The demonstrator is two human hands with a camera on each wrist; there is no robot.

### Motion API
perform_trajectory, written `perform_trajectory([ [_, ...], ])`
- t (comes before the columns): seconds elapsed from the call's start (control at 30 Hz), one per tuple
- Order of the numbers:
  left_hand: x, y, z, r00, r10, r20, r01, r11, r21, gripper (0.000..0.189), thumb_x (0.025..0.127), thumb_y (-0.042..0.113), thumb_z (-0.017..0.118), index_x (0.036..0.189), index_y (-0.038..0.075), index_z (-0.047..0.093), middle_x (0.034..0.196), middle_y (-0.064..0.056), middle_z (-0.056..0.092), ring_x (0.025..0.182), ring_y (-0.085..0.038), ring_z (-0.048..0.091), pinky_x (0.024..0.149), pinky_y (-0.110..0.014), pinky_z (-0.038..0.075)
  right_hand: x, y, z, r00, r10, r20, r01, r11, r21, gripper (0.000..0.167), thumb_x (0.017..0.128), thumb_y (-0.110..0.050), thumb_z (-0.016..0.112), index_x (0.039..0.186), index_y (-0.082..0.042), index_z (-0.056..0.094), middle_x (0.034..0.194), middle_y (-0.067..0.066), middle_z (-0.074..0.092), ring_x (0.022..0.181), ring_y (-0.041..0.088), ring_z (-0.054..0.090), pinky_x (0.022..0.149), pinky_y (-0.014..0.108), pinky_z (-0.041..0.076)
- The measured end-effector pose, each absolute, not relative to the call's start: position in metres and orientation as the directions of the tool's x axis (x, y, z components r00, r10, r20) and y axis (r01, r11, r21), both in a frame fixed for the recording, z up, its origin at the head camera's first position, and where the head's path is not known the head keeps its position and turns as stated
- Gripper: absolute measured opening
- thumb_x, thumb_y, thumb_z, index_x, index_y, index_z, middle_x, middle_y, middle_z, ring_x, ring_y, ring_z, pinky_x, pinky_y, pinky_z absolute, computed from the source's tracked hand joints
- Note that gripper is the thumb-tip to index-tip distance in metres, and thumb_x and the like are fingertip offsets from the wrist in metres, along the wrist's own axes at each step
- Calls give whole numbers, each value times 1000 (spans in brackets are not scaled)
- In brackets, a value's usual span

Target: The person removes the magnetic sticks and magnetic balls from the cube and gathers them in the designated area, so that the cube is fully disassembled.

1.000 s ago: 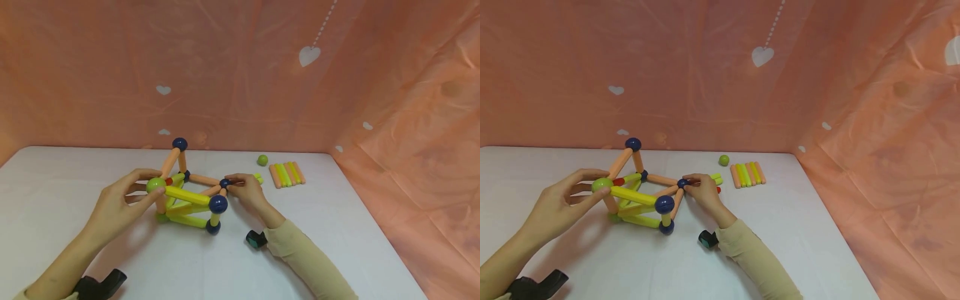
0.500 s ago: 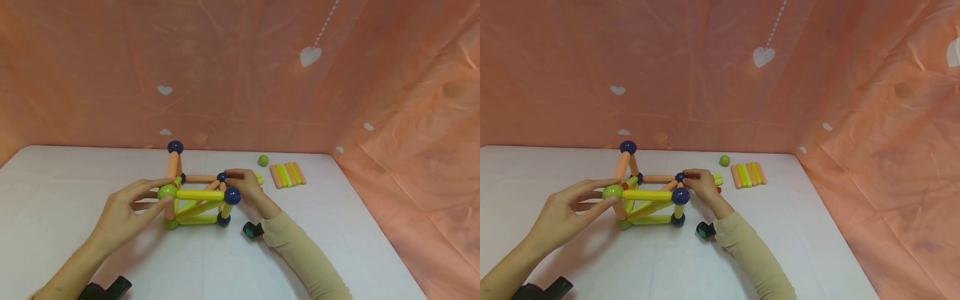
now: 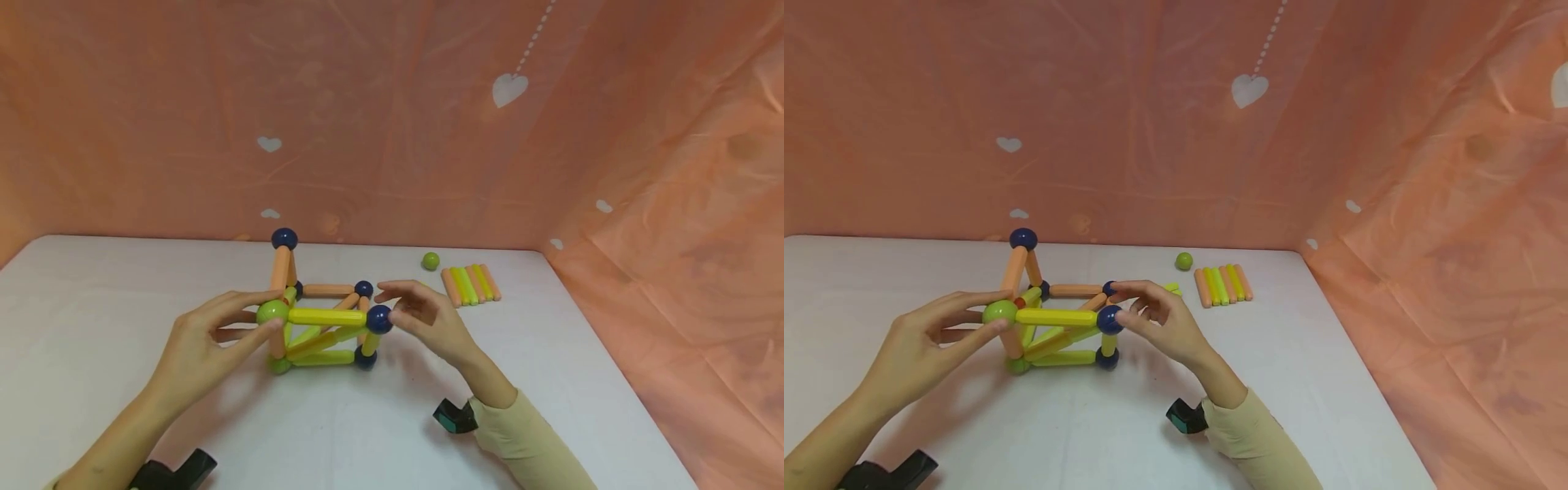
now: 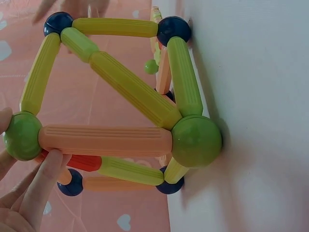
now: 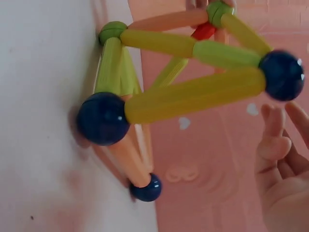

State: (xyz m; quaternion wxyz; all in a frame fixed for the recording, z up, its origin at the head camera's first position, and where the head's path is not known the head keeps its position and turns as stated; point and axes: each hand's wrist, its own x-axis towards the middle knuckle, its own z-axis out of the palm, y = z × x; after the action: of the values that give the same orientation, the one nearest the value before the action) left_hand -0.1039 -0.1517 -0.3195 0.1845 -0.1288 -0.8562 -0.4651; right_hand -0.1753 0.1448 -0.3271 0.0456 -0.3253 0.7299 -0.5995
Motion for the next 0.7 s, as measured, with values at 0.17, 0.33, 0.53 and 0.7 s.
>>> perform_trajectory([
  [0.17,-104,-152,-320,-895,47,444,401,523,752,37,83,15,76,119,22,68,106,10,68,90,8,61,72,-11,53,-167,141,-326,-731,-593,339,-495,119,-860,50,85,-21,74,127,0,57,122,16,62,75,9,50,61,18,43],
  [0.33,-103,-152,-319,-889,54,456,416,515,750,38,83,14,76,119,23,67,106,11,67,90,9,60,72,-10,53,-164,133,-326,-733,-587,345,-502,124,-856,37,86,-10,71,119,3,60,121,18,62,87,7,59,70,20,52],
  [0.53,-101,-153,-319,-898,40,437,388,539,748,37,84,16,75,119,24,67,108,13,67,90,7,60,73,-10,52,-164,126,-323,-736,-579,352,-519,149,-842,30,88,-4,67,116,3,59,114,17,63,85,8,59,71,20,52],
  [0.7,-100,-154,-318,-904,39,426,376,547,748,36,85,18,74,120,24,67,108,11,67,90,6,60,73,-11,53,-164,124,-323,-740,-573,353,-526,165,-834,28,87,0,66,114,2,59,106,16,64,72,8,51,59,18,42],
])
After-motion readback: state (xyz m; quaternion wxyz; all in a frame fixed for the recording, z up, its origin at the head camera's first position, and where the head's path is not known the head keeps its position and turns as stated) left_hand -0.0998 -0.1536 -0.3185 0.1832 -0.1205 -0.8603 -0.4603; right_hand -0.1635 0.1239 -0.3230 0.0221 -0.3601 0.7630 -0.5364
